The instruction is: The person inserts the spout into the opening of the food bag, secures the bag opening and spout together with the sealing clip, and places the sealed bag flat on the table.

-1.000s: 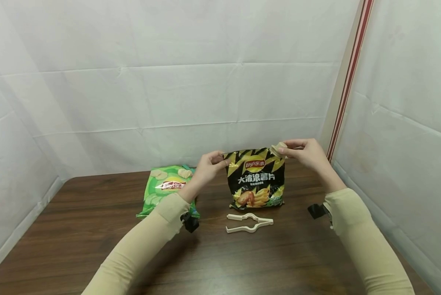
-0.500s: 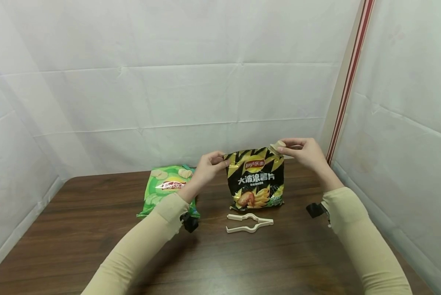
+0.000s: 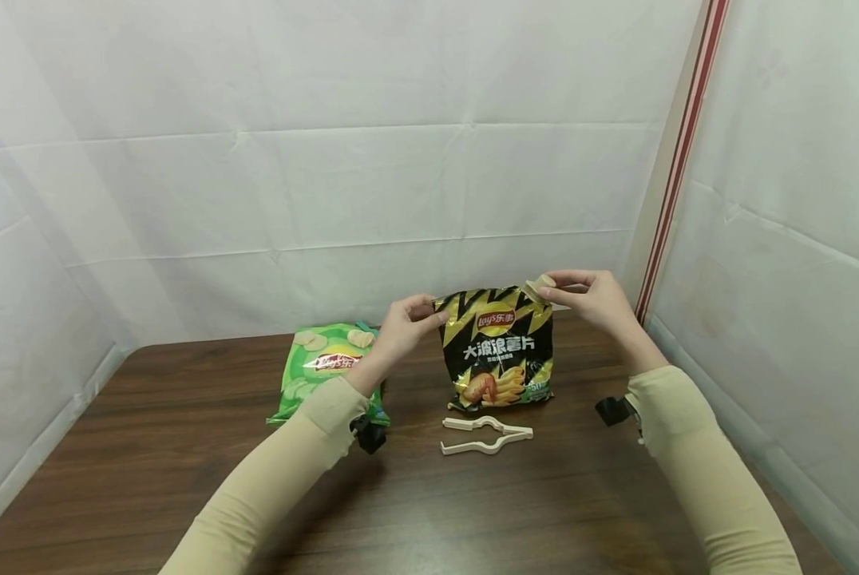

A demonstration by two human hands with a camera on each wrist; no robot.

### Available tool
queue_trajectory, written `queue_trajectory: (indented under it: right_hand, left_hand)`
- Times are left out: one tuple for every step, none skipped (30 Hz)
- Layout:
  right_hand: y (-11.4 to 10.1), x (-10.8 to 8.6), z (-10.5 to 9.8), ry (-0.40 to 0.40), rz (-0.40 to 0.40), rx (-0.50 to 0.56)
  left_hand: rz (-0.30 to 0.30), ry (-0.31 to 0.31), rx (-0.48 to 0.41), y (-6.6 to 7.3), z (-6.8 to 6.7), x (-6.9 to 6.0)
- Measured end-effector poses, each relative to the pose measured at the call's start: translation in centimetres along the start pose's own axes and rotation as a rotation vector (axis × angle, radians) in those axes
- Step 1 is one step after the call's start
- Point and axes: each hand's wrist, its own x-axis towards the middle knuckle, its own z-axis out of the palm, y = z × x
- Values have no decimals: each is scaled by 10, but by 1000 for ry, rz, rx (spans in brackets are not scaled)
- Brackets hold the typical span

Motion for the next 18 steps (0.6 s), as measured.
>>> queue_trajectory:
  right_hand:
    - [0,0,0,1,0,-3]
    - [1,0,0,2,0,-4]
    - [1,1,1,1,0,-4]
    - [1,1,1,1,1,-6]
    - [1,1,1,1,1,-5]
    - [1,1,1,0,1,-3]
    - [1,1,1,1,2,-3]
    - [1,1,1,0,1,-2]
    - [1,0,1,2,1,0]
    - [1,0,1,3,0,1]
    - [1,0,1,3,-1,5]
    - [1,0,1,3,-1,7]
    - [1,0,1,5,-1,6]
    - [1,0,1,5,0,5]
    - [1,0,1,7,1,4]
    - [1,0,1,7,-1,3]
    - [1,-1,1,8,-2,-1]
    - [0,-1,1,6,-3,-2]
  left_hand:
    - [1,-7,-11,5,-1,-2]
    - [6,-11,-22,10,-2,-4]
    - [10,-15,-31,16,-3,-7]
    - [15,-20,-40,21,-4,-9]
    - [20,-23,-48,27,-5,-11]
    - [26,-28,-52,32,-6,-14]
    - [34,-29,-57,37,-7,-16]
    - [46,-23,-56,37,-7,-16]
    - [51,-19,-53,38,-7,-16]
    - [56,-16,-50,38,-7,-17]
    - [60,-14,-50,38,-7,-17]
    - [61,-15,-51,37,-7,-17]
    - [60,-17,-53,37,-8,-18]
    - [57,-20,-56,37,-8,-18]
    - [54,-22,-59,37,-8,-18]
    - [52,-24,-65,37,-8,-19]
    - [49,-24,-69,37,-8,-19]
    - [48,-25,-73,37,-8,-19]
